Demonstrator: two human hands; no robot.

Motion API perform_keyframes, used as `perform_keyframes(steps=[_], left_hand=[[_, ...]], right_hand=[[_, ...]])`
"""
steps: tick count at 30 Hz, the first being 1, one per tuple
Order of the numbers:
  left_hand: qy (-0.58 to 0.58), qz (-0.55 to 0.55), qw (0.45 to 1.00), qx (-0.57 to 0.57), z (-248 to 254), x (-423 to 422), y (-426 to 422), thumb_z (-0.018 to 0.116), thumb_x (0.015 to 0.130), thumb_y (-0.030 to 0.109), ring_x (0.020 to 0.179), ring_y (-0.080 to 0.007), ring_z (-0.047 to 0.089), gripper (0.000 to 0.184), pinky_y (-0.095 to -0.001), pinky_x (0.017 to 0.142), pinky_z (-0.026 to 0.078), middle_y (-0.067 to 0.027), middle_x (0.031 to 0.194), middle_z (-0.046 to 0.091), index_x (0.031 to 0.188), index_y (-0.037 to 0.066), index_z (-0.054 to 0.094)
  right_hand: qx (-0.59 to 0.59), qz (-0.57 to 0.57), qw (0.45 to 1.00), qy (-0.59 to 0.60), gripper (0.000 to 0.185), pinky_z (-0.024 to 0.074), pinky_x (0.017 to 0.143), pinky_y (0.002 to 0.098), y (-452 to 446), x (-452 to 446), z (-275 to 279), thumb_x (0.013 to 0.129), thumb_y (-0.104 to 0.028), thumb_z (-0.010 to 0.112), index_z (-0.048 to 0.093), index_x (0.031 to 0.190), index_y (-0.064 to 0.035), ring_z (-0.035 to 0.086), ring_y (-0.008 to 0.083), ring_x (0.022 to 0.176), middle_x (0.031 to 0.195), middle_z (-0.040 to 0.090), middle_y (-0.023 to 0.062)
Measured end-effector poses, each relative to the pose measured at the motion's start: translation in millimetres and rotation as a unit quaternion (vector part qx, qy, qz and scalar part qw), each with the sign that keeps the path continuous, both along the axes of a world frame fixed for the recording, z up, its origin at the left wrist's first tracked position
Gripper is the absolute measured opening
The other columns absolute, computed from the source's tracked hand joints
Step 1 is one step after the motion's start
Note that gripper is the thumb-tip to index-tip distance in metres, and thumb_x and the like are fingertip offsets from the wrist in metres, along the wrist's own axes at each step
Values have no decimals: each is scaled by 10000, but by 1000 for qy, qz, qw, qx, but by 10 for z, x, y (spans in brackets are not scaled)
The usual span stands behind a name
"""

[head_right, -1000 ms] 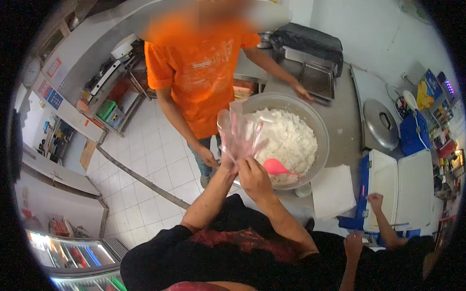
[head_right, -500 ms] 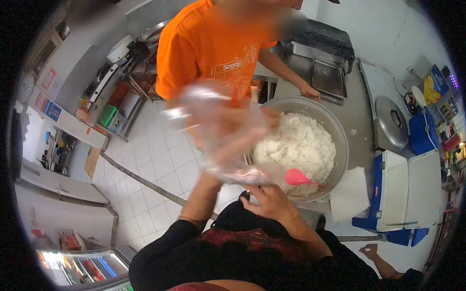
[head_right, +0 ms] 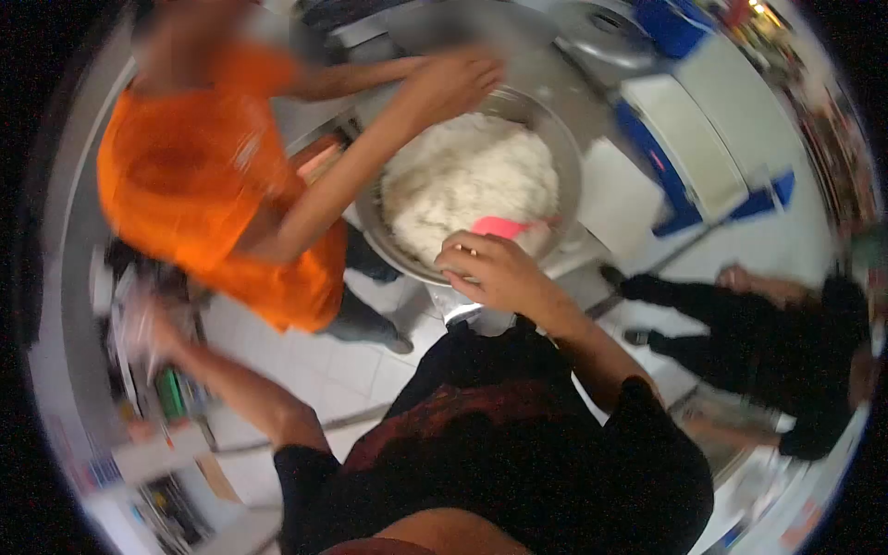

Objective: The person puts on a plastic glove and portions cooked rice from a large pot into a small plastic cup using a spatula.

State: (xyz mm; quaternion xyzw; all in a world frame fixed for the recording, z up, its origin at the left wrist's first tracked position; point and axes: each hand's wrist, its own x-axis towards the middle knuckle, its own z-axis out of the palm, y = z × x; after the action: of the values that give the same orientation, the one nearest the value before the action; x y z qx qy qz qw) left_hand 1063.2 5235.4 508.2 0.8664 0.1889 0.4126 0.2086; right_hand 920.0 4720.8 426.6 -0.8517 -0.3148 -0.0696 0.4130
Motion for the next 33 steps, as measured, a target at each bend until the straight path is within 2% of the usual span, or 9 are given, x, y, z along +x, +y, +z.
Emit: perform_keyframes(steps=[2,4,7,12,18,20,27,28,33], left_hand=[[-147,-43,986,60,293,-433,-567,411,899,586,1443,-348,194,758,-574,1123,203,-119,1590,156,1520,187,237],[-179,-162,963,118,395,-630,-1212,427,902,569,1444,-356,190,750,-574,1122,212,-126,1590,153,1520,189,236],[-12,-250,934,253,57,-426,-2084,452,905,543,1445,-367,182,741,-573,1120,224,-135,1591,148,1520,192,235],[130,-131,919,349,-322,-265,-2152,481,909,515,1448,-380,172,726,-573,1118,238,-147,1592,143,1518,206,234],[251,37,891,376,-266,-516,-1685,451,909,561,1451,-372,164,700,-585,1119,221,-139,1591,150,1510,272,240],[303,130,855,400,-226,-593,-1530,442,908,576,1452,-369,162,691,-588,1119,215,-137,1591,153,1507,294,242],[446,372,683,443,-104,-846,-900,408,908,629,1456,-360,153,663,-602,1120,195,-128,1590,162,1497,370,250],[393,367,702,467,-206,-940,-444,405,887,683,1447,-350,185,642,-612,1093,220,-111,1582,195,1468,442,274],[316,351,758,450,-321,-1232,757,490,821,716,1333,-345,370,696,-544,1021,330,-161,1485,350,1438,427,345]], right_hand=[[-33,-143,989,-20,219,502,802,390,-205,55,-7,790,-113,695,646,995,-56,625,302,905,994,624,110],[-102,-262,960,-9,248,466,849,423,-289,86,-76,795,-174,697,644,1016,-74,588,308,968,1027,609,104],[-188,-416,890,2,302,401,916,466,-505,173,-313,806,-271,693,634,1059,-116,503,316,1099,1127,564,100],[-170,-520,837,-2,350,358,963,488,-993,-132,-525,812,-301,697,618,1126,-169,430,345,1182,1246,504,104],[-170,-555,800,152,514,349,993,514,-1858,-684,-1167,758,-310,763,565,1211,-169,416,376,1202,1263,486,143],[-172,-536,799,213,660,368,991,523,-2007,-799,-1355,708,-306,810,512,1281,-172,410,399,1215,1301,461,170],[-200,-439,854,194,724,382,999,520,-1987,-472,-1896,698,-315,815,489,1338,-220,416,417,1218,1309,442,219],[-213,-421,856,210,686,383,1003,533,-1969,-386,-1963,724,-326,792,498,1336,-230,405,423,1238,1350,408,216],[-250,-383,861,223,461,381,1022,538,-1863,-145,-2735,820,-278,702,584,1257,-187,380,424,1287,1432,353,225]])
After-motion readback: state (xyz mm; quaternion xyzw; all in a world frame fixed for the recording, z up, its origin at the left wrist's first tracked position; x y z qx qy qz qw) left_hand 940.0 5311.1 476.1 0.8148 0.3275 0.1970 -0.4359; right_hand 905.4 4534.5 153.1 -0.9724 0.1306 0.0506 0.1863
